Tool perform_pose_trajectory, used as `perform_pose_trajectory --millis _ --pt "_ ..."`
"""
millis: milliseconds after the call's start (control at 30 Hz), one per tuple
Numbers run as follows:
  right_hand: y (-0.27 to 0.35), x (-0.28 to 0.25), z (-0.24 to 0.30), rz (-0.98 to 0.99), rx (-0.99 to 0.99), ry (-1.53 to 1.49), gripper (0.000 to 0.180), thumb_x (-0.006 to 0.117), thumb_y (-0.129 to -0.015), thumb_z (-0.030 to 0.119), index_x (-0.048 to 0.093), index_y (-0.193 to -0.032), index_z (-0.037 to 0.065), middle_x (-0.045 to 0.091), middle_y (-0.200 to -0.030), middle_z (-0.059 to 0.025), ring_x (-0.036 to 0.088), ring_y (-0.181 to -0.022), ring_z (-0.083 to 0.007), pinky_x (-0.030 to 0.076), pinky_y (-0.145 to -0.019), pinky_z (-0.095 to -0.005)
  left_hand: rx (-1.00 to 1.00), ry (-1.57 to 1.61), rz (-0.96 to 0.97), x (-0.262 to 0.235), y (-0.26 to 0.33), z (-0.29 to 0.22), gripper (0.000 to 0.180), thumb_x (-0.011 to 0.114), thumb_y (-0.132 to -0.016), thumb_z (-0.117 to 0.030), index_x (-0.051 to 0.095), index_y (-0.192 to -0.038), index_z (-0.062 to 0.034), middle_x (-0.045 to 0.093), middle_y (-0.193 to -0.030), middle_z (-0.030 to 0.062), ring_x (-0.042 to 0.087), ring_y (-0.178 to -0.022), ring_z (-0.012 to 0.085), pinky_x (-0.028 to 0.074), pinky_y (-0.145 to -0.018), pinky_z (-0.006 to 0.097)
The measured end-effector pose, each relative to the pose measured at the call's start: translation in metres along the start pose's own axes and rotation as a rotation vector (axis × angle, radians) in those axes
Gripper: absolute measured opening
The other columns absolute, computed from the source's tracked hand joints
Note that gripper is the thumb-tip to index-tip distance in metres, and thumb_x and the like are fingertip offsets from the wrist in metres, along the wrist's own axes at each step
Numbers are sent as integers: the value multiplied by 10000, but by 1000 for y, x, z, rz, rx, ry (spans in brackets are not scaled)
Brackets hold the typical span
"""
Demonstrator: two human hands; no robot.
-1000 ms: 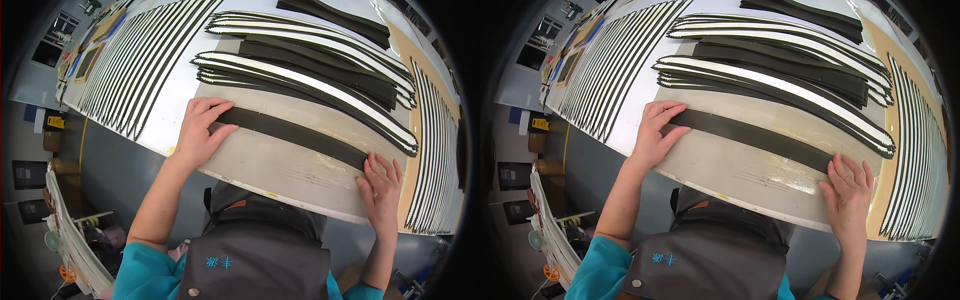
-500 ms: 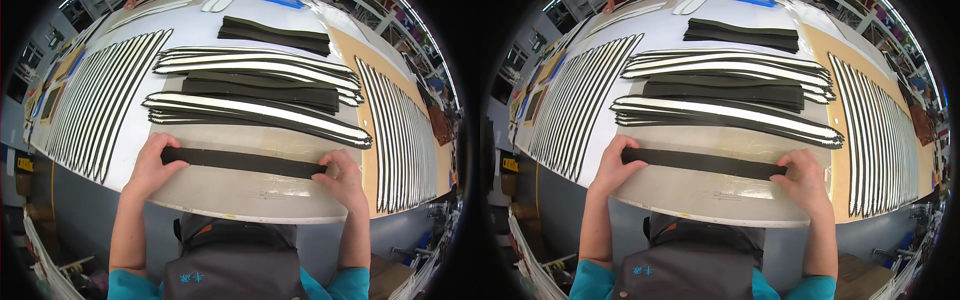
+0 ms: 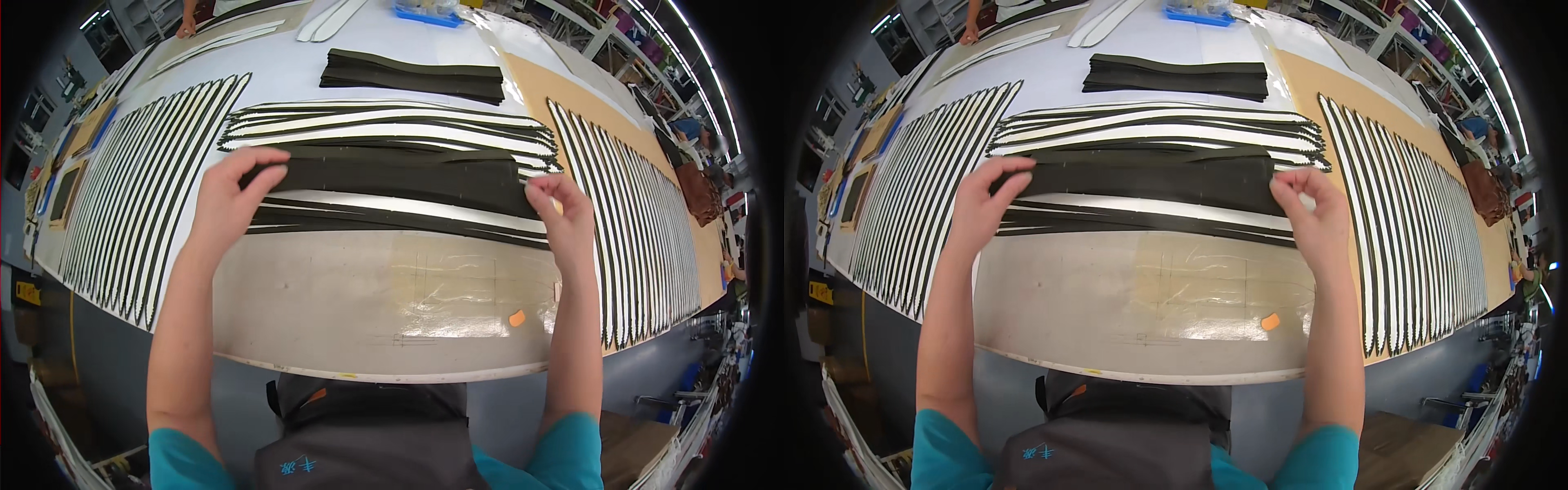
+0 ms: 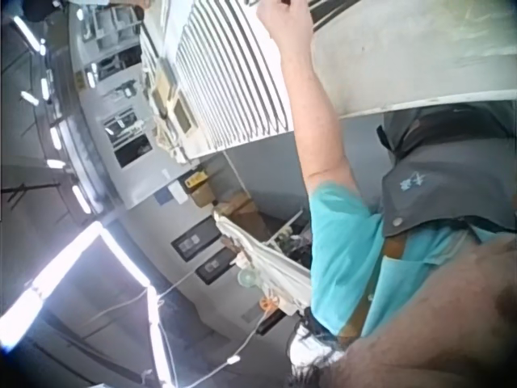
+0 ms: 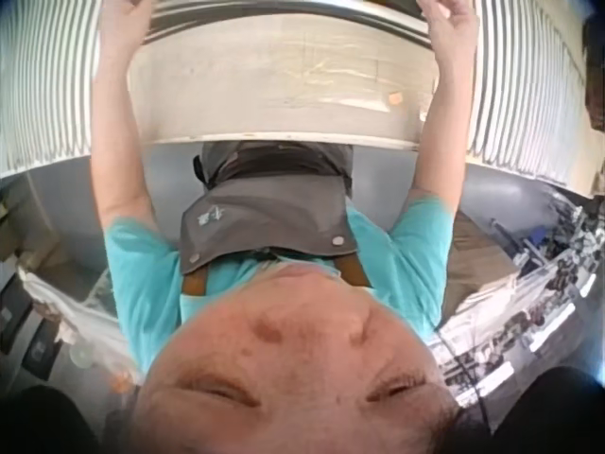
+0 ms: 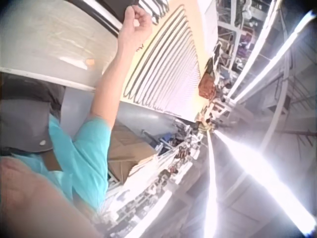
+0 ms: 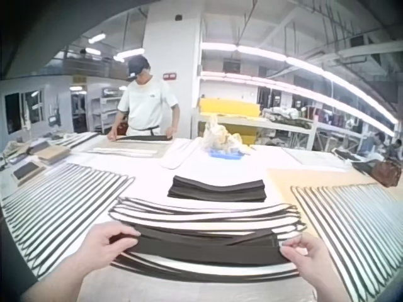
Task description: The person repeatedly picks up a long white fabric strip with a black edge and a separate black fabric piece. They align the black piece onto the white strip and use a small orange tool to rub or press along the seam. The process is repeated for multiple units on a workbench.
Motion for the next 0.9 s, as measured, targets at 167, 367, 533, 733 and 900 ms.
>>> perform_pose_trajectory --millis 167,367,533,733,900 --pt "-68 12 -17 -5 -78 241 193 753 -923 204 783 -1040 54 757 -969 -66 695 -919 -174 532 -860 -318 52 -195 32 20 -59 21 222 717 -961 -177 761 -1126 -35 744 -994 72 677 -954 214 518 -865 328" --pt "-65 46 -34 285 -117 478 349 798 -897 348 776 -1144 103 724 -1166 -118 687 -1059 -280 545 -948 -387 90 -530 70 48 -38 46 406 785 -897 -364 736 -1185 -83 685 -1155 88 575 -1122 309 464 -1008 420" --pt "-74 45 -27 315 -42 502 339 824 -880 319 781 -1140 105 727 -1167 -90 691 -1039 -246 546 -922 -361 20 -493 137 49 -41 44 448 793 -891 -364 714 -1228 -79 635 -1161 87 577 -1126 301 473 -996 405" --pt "-68 51 -21 218 -263 630 211 781 -914 270 806 -1053 113 758 -1009 -89 705 -943 -299 555 -848 -387 15 -445 65 55 -42 46 339 761 -927 -308 737 -1164 -66 644 -1123 95 601 -1083 299 498 -953 392" --pt "-57 43 -14 -20 -495 632 176 774 -909 265 814 -1015 131 766 -955 -68 707 -908 -302 540 -865 -411 148 -457 -75 56 -39 52 206 726 -945 -169 742 -1126 -72 658 -1075 93 610 -1050 309 508 -926 403"
Point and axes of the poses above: each hand's wrist, its own y-axis away from the middle knuckle, its own x-axis out of the palm, z = x × y, the point moved 3 cm from there along -y, towards the middle knuckle
